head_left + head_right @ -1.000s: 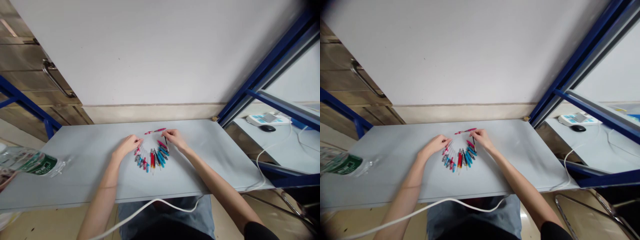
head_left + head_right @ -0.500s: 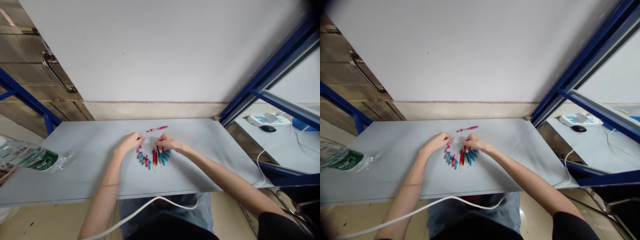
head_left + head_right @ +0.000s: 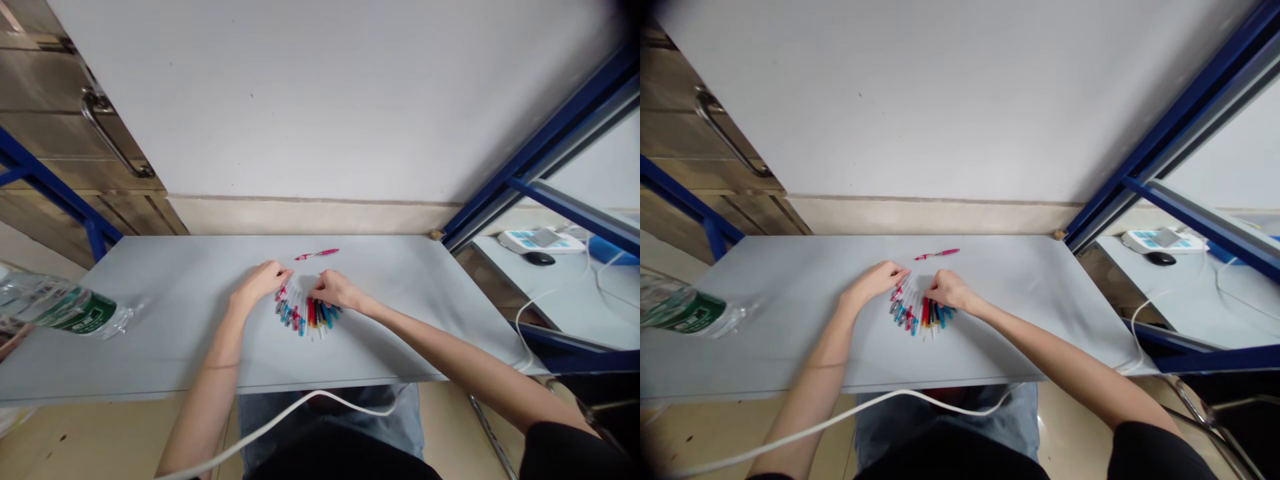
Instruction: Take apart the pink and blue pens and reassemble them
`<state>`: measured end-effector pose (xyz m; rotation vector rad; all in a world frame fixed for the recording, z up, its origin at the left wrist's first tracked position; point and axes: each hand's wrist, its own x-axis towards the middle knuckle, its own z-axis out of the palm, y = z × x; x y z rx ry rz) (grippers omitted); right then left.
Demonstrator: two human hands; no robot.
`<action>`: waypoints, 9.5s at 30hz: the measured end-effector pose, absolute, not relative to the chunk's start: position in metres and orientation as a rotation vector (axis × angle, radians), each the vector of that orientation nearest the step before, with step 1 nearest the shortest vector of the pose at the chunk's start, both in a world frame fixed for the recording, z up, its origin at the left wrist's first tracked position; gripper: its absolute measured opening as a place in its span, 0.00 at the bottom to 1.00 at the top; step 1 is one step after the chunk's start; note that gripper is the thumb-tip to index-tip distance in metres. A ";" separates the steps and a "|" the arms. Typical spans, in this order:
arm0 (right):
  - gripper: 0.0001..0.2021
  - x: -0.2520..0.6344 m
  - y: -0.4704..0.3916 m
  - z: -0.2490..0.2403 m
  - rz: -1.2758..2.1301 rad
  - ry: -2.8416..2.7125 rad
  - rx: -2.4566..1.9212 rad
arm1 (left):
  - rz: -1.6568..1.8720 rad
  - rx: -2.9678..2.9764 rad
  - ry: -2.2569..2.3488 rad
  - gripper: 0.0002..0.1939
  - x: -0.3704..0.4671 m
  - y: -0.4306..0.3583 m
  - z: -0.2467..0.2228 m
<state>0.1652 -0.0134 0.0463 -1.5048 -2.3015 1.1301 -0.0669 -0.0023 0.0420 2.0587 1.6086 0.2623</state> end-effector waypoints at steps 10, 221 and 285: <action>0.19 0.170 -0.012 0.065 1.206 -2.261 -1.464 | 0.245 2.079 1.575 0.25 -0.067 0.000 0.040; 0.16 0.186 0.001 0.032 -0.052 -2.433 -1.003 | 0.479 2.644 1.537 0.21 -0.020 -0.013 0.039; 0.05 0.224 0.015 0.035 0.594 -2.144 -1.700 | 0.500 2.412 1.907 0.12 -0.048 0.004 0.037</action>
